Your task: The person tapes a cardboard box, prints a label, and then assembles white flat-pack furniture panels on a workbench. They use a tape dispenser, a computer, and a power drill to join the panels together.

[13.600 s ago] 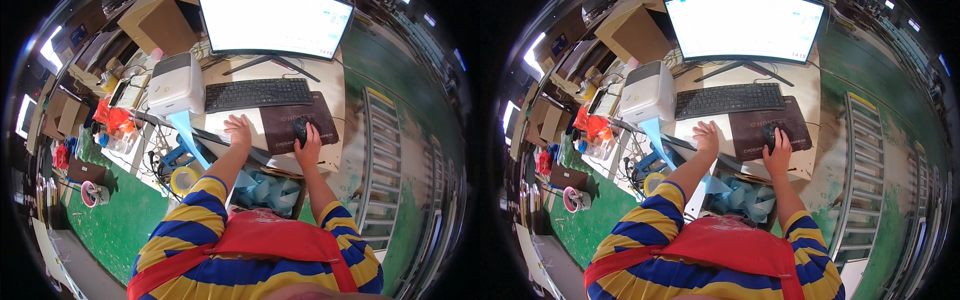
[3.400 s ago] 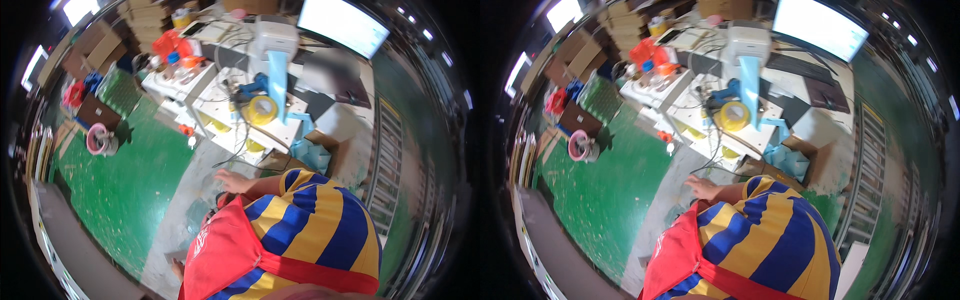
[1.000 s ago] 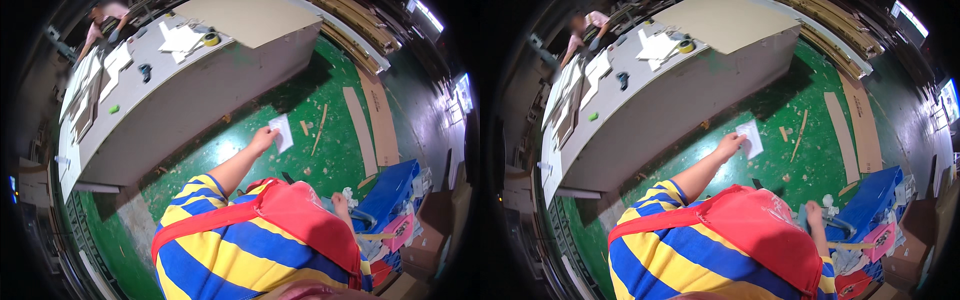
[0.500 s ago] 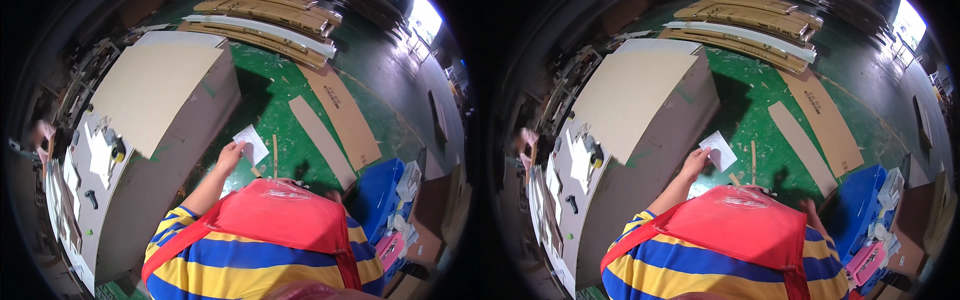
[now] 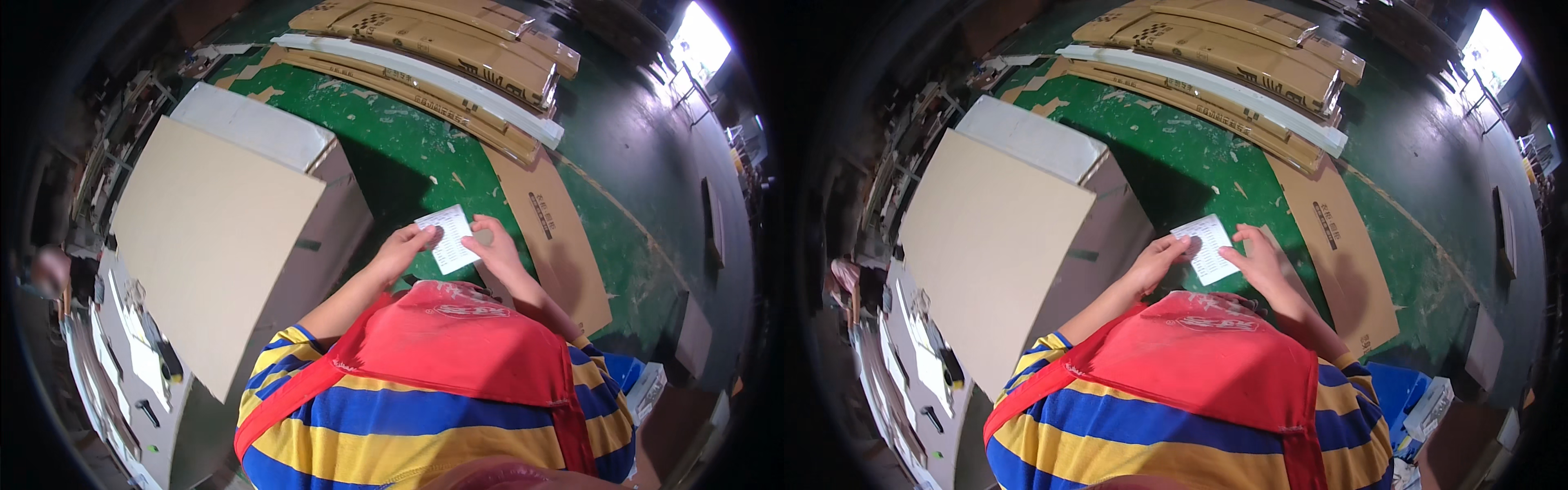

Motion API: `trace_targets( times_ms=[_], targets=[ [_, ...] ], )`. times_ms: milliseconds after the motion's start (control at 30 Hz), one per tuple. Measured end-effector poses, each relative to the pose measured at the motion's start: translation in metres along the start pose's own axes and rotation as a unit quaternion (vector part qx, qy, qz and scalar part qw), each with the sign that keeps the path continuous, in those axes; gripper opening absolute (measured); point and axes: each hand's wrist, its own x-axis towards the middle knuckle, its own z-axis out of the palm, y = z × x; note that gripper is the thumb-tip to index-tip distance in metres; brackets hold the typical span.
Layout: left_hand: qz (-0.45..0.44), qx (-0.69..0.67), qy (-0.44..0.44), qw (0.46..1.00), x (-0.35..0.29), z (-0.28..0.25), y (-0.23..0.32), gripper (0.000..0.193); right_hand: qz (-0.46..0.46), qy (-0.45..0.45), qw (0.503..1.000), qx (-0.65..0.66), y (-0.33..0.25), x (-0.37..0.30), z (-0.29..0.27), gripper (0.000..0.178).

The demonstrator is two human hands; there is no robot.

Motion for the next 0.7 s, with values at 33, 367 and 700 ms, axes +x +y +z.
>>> trace_targets(
  times_ms=[33,367,700],
  targets=[
    [-0.031,0.016,-0.013,0.999,0.028,0.001,0.024,0.043,0.005,0.008,1.0,0.011,0.008,0.028,-0.008,0.026],
    [-0.02,0.062,0.05,0.997,0.316,-0.049,0.106,0.048,-0.19,0.085,0.963,-0.174,0.045,0.339,-0.081,0.016],
    [-0.045,-0.025,0.392,0.918,0.43,-0.188,0.153,0.053,-0.237,0.087,0.946,-0.204,0.093,0.661,-0.134,0.025]
  ],
)
